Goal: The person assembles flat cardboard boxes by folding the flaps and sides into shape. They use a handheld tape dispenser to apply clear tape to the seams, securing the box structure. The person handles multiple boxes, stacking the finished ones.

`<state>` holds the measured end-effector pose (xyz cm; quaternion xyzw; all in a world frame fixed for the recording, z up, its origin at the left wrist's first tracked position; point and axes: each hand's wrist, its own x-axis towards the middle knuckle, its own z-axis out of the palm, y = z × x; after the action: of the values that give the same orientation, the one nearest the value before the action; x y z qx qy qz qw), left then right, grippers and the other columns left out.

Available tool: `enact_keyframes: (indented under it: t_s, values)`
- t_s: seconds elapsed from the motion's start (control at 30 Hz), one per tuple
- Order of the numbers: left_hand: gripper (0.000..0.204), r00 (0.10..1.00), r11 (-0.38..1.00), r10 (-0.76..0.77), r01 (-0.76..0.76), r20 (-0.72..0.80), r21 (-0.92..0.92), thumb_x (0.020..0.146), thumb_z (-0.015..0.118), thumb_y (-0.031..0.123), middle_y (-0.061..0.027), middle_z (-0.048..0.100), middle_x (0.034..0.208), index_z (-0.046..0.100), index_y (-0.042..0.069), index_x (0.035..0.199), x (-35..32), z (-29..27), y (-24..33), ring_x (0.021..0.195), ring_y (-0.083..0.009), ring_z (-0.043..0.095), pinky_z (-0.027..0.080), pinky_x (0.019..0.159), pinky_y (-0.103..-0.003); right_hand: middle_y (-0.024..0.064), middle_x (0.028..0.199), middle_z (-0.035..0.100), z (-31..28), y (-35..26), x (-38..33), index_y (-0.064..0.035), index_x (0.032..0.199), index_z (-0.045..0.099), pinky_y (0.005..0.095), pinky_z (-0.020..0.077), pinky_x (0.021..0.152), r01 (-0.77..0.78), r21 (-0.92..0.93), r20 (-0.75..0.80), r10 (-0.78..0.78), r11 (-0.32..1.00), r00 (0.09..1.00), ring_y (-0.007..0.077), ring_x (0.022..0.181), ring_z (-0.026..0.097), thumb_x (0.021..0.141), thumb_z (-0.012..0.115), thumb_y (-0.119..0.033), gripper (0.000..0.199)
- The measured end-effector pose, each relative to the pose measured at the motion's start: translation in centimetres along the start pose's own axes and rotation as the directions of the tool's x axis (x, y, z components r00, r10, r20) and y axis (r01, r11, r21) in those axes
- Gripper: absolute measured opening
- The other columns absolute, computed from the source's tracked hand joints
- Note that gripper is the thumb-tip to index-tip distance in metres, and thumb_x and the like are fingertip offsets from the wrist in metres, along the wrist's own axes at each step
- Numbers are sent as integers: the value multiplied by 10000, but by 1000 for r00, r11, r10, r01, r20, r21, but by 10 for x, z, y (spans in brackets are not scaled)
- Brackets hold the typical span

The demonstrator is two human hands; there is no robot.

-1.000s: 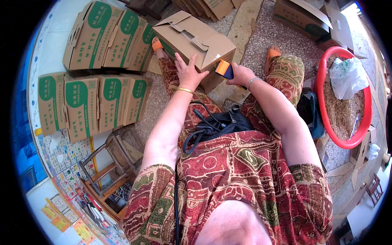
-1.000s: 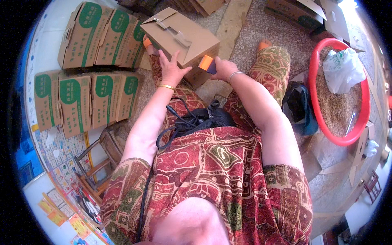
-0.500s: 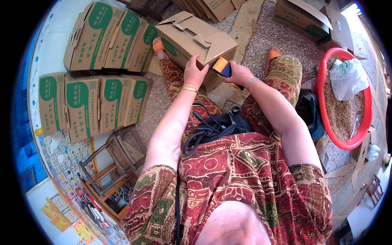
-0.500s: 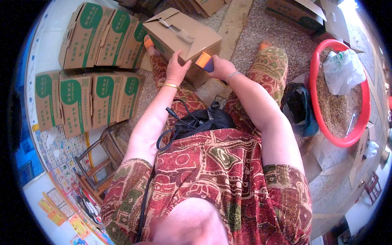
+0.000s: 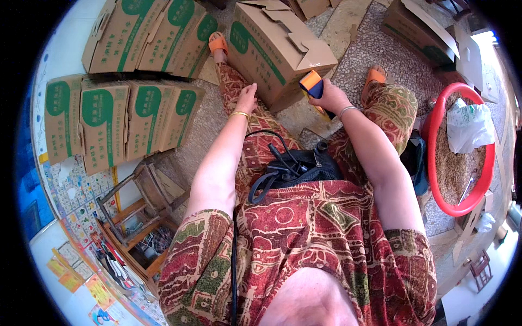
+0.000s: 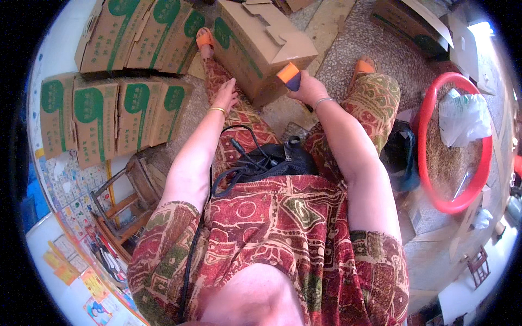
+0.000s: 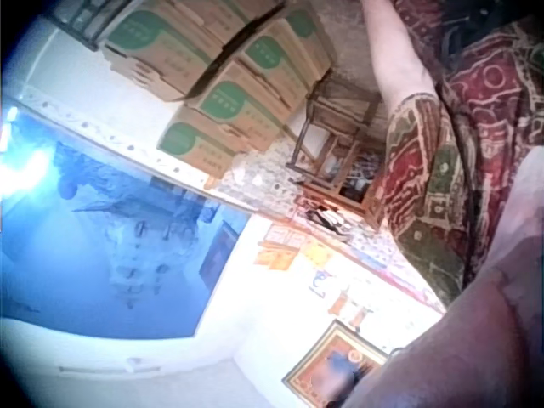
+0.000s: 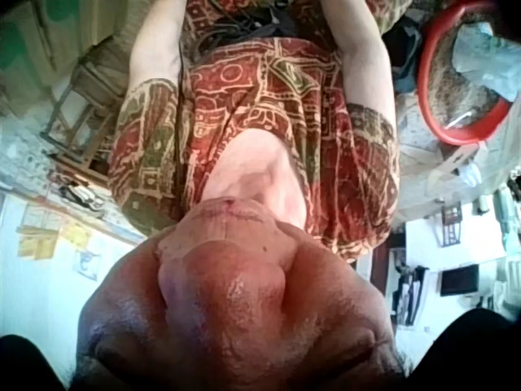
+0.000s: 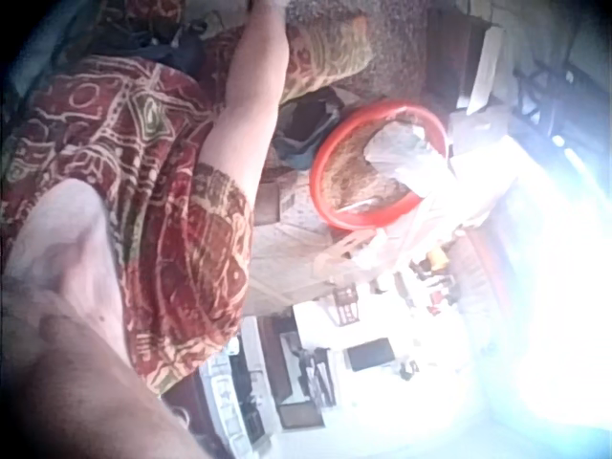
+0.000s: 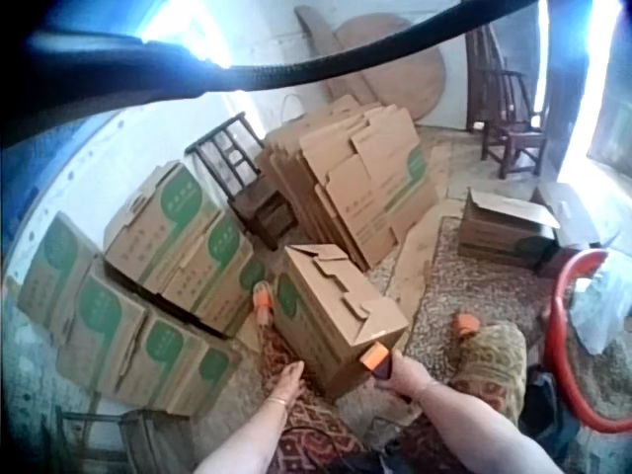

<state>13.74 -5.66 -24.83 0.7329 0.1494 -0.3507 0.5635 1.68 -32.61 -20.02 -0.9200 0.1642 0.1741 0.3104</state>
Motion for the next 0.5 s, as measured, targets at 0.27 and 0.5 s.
enact_keyframes:
  t_s: [0.27,0.5]
  values:
    - [814,961,922,-274,258,-16,-290,844,545,500,-189,260,1448,211,27,1416,41,20,-69,1343,-324,223,196,1059,-484,248,964,618,-3,2,-8,13,1099,429,424,475,804,-46,140,-84,58,989,995,383,920,601,636,735,-437,714]
    - [765,917,930,-327,270,-229,-248,879,399,561,-153,343,1413,319,-26,1364,36,23,-85,1280,-306,344,300,1013,-438,249,971,610,-14,-14,-31,36,1150,402,414,474,804,-139,132,-48,147,981,988,385,926,598,651,744,-426,762]
